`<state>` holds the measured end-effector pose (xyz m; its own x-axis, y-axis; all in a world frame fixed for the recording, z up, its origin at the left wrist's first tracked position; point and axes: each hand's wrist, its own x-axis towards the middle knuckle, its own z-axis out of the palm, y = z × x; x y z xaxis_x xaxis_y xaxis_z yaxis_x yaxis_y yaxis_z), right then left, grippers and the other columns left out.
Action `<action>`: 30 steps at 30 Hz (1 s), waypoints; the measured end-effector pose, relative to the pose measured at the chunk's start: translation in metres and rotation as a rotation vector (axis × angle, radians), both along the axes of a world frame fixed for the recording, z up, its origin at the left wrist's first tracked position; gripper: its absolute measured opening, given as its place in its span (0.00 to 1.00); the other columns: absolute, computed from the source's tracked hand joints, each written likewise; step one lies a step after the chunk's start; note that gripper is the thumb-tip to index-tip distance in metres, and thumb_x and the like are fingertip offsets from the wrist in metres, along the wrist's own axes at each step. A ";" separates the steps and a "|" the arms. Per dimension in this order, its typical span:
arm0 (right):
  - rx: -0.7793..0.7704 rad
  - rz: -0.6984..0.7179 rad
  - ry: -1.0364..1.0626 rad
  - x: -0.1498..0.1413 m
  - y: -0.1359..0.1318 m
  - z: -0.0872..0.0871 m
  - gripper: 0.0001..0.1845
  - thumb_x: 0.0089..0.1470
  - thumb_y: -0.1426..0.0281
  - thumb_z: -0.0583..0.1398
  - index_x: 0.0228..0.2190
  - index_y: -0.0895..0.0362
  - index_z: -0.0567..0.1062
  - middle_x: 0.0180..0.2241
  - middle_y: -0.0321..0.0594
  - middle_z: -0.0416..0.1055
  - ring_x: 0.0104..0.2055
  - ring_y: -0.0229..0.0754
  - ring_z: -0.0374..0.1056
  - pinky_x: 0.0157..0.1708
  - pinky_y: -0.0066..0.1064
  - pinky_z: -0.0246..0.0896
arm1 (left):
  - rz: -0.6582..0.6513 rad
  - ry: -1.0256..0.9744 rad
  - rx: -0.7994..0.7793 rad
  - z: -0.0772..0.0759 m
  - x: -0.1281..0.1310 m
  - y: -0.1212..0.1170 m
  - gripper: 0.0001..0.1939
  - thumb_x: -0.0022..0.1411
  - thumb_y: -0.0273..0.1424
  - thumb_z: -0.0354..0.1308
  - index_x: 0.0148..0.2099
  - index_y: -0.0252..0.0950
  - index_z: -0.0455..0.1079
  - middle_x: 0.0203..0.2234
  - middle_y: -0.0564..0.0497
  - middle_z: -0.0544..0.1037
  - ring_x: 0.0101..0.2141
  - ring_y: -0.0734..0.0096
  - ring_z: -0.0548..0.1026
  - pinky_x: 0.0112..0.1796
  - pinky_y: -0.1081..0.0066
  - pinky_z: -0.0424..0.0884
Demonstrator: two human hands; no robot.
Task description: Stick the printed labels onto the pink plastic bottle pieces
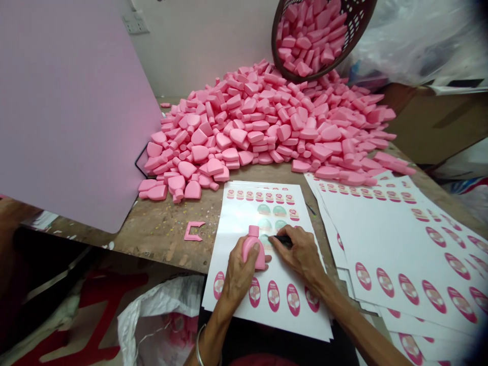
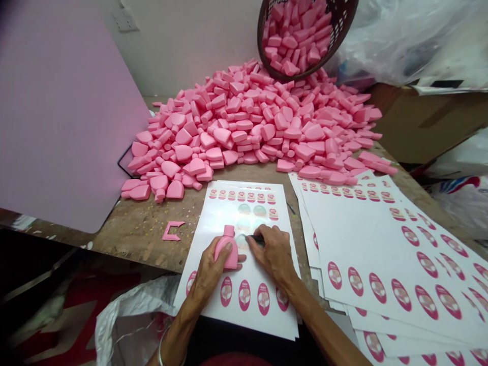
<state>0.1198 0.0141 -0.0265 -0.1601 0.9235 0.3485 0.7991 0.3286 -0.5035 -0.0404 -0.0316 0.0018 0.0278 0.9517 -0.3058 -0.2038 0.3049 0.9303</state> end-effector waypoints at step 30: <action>-0.131 0.243 0.284 -0.020 -0.022 0.069 0.11 0.54 0.63 0.59 0.34 0.52 0.79 0.27 0.39 0.75 0.26 0.39 0.63 0.29 0.34 0.63 | 0.068 -0.587 -0.102 0.019 -0.003 -0.009 0.28 0.64 0.51 0.44 0.49 0.32 0.70 0.34 0.44 0.78 0.32 0.64 0.77 0.32 0.62 0.77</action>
